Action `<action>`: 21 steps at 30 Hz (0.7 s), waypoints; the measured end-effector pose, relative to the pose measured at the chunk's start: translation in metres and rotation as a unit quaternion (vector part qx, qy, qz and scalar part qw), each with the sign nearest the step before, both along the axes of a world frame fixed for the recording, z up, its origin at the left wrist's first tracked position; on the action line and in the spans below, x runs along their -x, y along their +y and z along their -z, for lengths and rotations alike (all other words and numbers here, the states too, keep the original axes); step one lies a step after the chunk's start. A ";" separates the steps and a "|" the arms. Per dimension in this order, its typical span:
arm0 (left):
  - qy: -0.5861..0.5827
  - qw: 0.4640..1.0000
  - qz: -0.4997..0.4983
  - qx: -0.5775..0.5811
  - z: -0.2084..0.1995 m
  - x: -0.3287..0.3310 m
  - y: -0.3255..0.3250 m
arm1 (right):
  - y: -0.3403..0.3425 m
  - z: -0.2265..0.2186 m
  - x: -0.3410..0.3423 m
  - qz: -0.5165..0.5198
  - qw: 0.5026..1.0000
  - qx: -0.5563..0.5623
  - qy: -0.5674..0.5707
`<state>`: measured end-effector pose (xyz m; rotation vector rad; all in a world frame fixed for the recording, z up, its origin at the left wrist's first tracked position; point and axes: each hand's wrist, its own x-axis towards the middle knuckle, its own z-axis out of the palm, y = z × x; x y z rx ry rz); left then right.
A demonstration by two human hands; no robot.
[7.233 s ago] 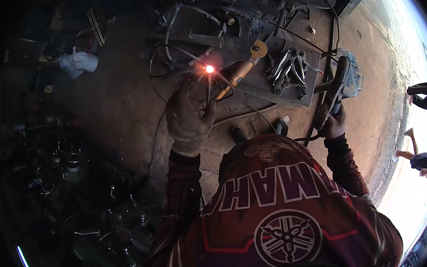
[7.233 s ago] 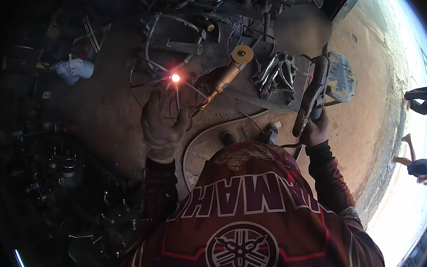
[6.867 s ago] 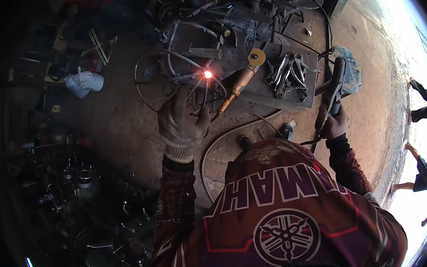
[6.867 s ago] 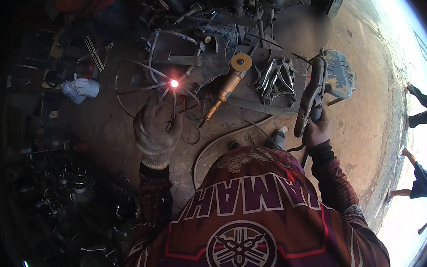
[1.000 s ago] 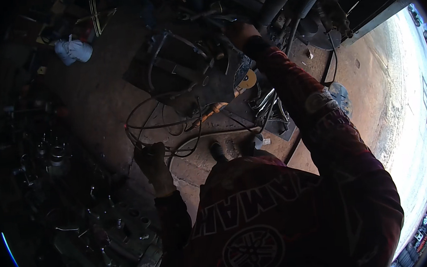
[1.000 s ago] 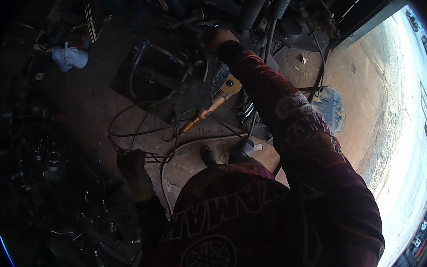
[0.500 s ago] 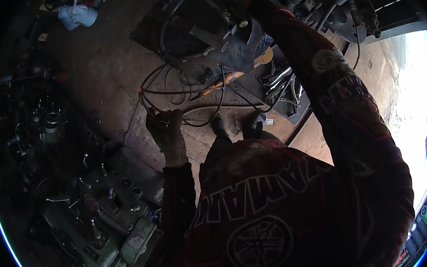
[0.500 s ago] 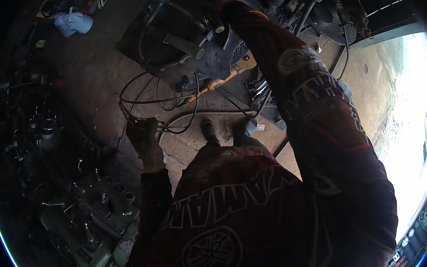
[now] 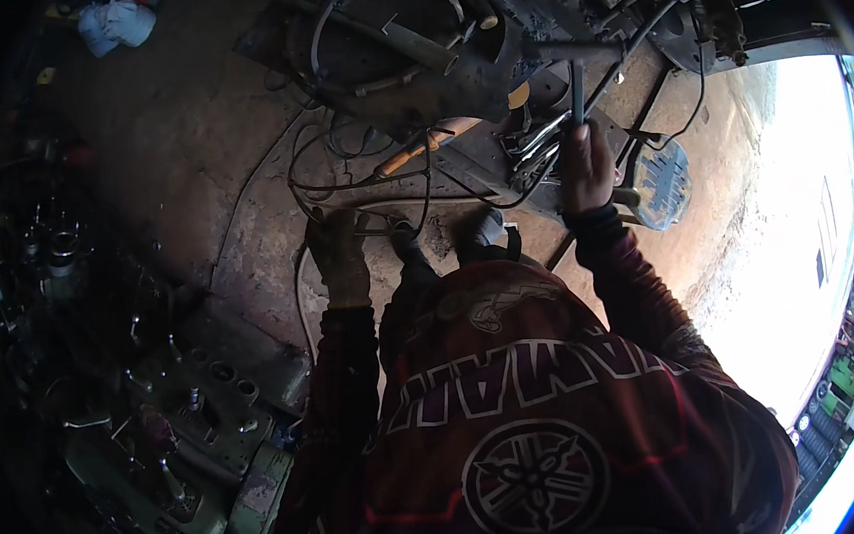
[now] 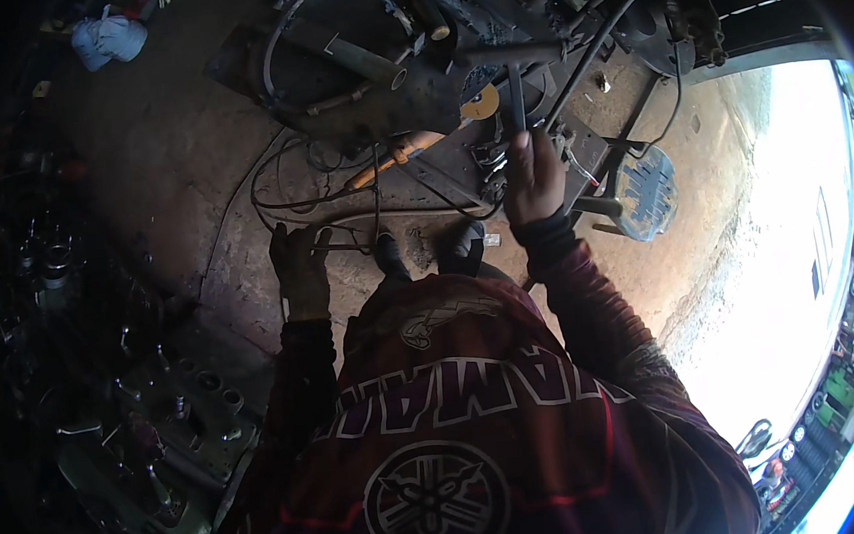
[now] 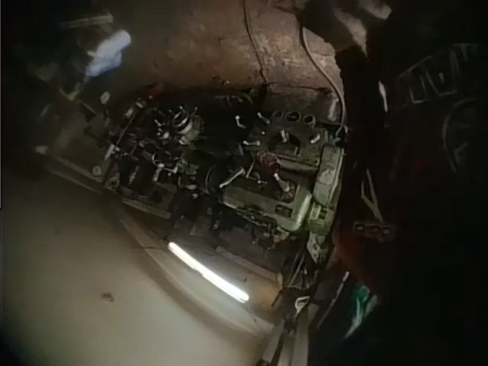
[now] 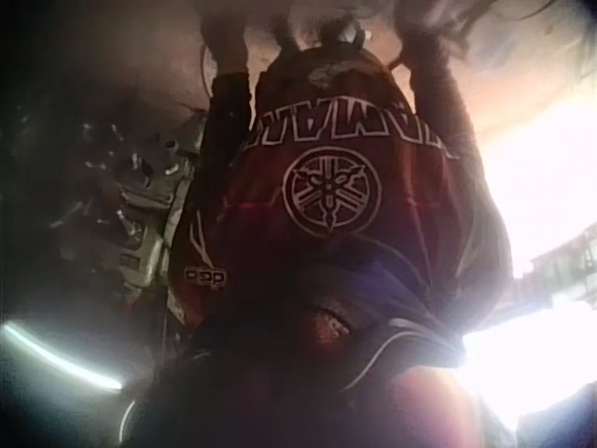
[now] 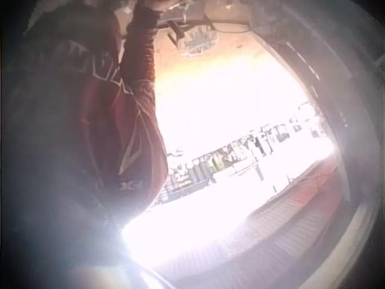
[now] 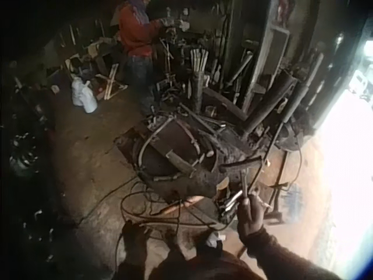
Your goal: The person welds metal rods into a frame using a welding electrode holder and then taps the welded joints with a chipping hammer.
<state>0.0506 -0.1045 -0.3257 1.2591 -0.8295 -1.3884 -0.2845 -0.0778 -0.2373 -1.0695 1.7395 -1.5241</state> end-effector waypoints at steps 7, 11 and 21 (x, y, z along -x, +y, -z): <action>0.027 0.999 0.003 -0.017 0.010 -0.003 -0.020 | 0.050 0.009 -0.044 -0.048 0.989 -0.127 0.056; -0.284 0.930 0.108 0.208 0.047 -0.016 -0.023 | 0.041 0.014 -0.068 -0.060 0.966 -0.153 0.200; -0.404 0.870 0.153 0.239 0.039 -0.013 -0.026 | 0.019 0.040 -0.088 -0.112 0.932 -0.095 0.332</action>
